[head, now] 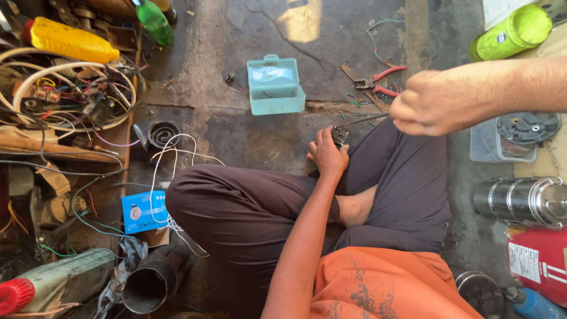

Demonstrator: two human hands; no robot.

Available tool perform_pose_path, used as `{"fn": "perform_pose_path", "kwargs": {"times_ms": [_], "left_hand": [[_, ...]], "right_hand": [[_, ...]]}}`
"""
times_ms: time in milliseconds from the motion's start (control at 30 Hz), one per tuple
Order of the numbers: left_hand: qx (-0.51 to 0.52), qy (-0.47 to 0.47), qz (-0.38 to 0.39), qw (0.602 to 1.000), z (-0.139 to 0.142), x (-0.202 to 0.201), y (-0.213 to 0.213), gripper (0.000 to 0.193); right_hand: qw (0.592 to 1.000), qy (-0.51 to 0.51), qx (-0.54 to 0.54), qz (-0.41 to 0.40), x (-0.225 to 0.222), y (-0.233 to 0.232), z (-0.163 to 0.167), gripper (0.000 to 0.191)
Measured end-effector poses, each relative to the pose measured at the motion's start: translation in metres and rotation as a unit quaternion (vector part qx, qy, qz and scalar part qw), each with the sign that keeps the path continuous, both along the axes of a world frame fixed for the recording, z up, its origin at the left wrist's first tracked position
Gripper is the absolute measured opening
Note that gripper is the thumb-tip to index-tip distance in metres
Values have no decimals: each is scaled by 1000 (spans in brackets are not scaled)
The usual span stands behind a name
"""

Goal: The person sits on the workshop floor with a small electrical component in their lap. They hold the component with one hand and use a red-handled screwdriver with the other to work on it, occasionally reaching into a small plastic parts box and repositioning the component.

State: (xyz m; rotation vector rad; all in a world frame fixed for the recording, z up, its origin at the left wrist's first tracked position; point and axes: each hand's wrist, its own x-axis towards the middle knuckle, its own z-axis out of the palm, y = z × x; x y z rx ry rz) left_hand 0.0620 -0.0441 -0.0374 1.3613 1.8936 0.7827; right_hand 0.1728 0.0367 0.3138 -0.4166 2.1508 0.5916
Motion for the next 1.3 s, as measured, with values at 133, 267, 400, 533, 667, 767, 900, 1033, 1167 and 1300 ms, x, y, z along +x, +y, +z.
{"fn": "perform_pose_path", "kwargs": {"times_ms": [133,267,400,533,667,767,900,1033,1167,1300], "left_hand": [[-2,2,-4,1000,1,0,0,75],[10,1,-7,1000,1,0,-1,74],[12,-7,-4,1000,1,1,-2,75],[3,-8,-6,1000,1,0,-1,71],[12,-7,-8,1000,1,-1,-1,69],[19,0,-7,1000,2,-1,-1,67],[23,8,-8,1000,4,0,-2,66],[23,14,-6,1000,7,0,-2,66],[20,14,-7,1000,8,0,-2,66],[23,9,-11,1000,6,-1,-2,67]], "right_hand": [[923,-104,103,-357,3,3,-8,53],[703,196,-97,-677,14,10,-13,39],[542,158,-65,-823,12,13,-18,33],[665,155,9,-730,-3,6,-17,27],[906,111,13,-408,-9,-5,-7,21],[992,76,-16,-95,-8,-11,-5,17],[994,108,-23,-25,1,-12,-11,14],[855,228,-52,-463,9,-13,-24,13],[426,234,-77,-871,7,-16,-30,21],[493,110,6,-863,-7,-4,-18,47]]}}
